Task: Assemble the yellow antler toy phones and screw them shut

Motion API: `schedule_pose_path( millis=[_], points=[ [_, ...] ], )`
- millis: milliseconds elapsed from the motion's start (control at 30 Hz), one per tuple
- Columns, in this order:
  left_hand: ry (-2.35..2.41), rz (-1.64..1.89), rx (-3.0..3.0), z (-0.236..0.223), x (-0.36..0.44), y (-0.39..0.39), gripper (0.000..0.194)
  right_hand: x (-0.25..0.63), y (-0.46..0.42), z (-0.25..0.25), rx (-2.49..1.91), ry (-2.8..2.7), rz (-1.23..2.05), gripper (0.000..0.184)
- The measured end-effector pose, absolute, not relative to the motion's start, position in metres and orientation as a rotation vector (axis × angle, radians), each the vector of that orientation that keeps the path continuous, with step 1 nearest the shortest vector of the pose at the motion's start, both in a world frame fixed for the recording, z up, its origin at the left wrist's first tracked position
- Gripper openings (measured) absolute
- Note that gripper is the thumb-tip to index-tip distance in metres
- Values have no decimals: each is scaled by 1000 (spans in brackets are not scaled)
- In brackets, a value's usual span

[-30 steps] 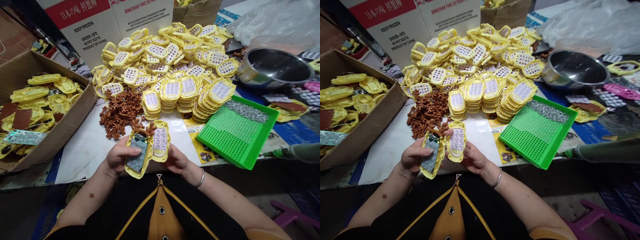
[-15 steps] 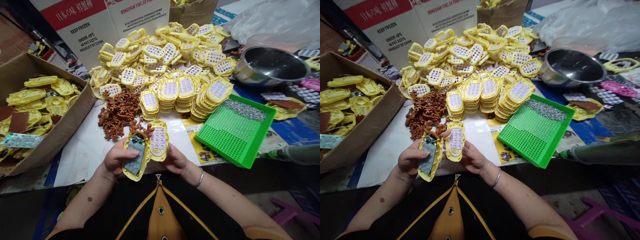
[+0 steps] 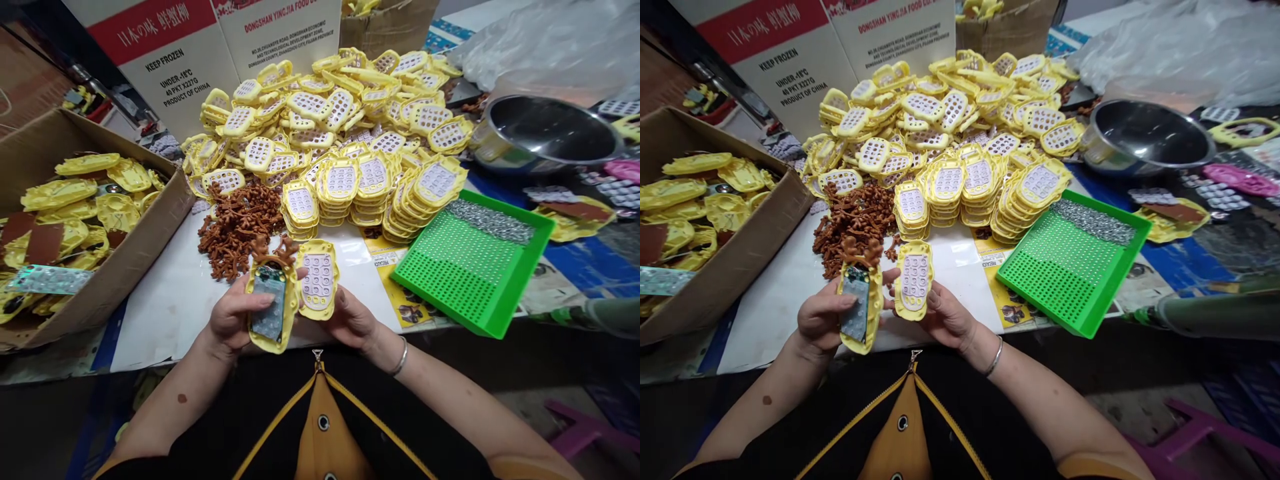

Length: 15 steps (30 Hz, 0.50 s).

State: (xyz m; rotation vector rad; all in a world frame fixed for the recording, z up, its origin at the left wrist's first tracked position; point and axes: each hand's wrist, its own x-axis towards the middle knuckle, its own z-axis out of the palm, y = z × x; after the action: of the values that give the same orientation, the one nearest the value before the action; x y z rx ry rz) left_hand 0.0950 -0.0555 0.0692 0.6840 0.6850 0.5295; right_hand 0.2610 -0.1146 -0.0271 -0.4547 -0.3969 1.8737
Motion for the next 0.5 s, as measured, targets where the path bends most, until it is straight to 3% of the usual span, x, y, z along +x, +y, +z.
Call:
schedule_pose_path(
  millis=[167,500],
  points=[
    [677,755,641,64,91,-52,79,261,-116,-30,-514,-402,1856,65],
    [858,742,600,52,105,-42,63,250,-111,-26,-654,-365,1851,56]
  ],
)
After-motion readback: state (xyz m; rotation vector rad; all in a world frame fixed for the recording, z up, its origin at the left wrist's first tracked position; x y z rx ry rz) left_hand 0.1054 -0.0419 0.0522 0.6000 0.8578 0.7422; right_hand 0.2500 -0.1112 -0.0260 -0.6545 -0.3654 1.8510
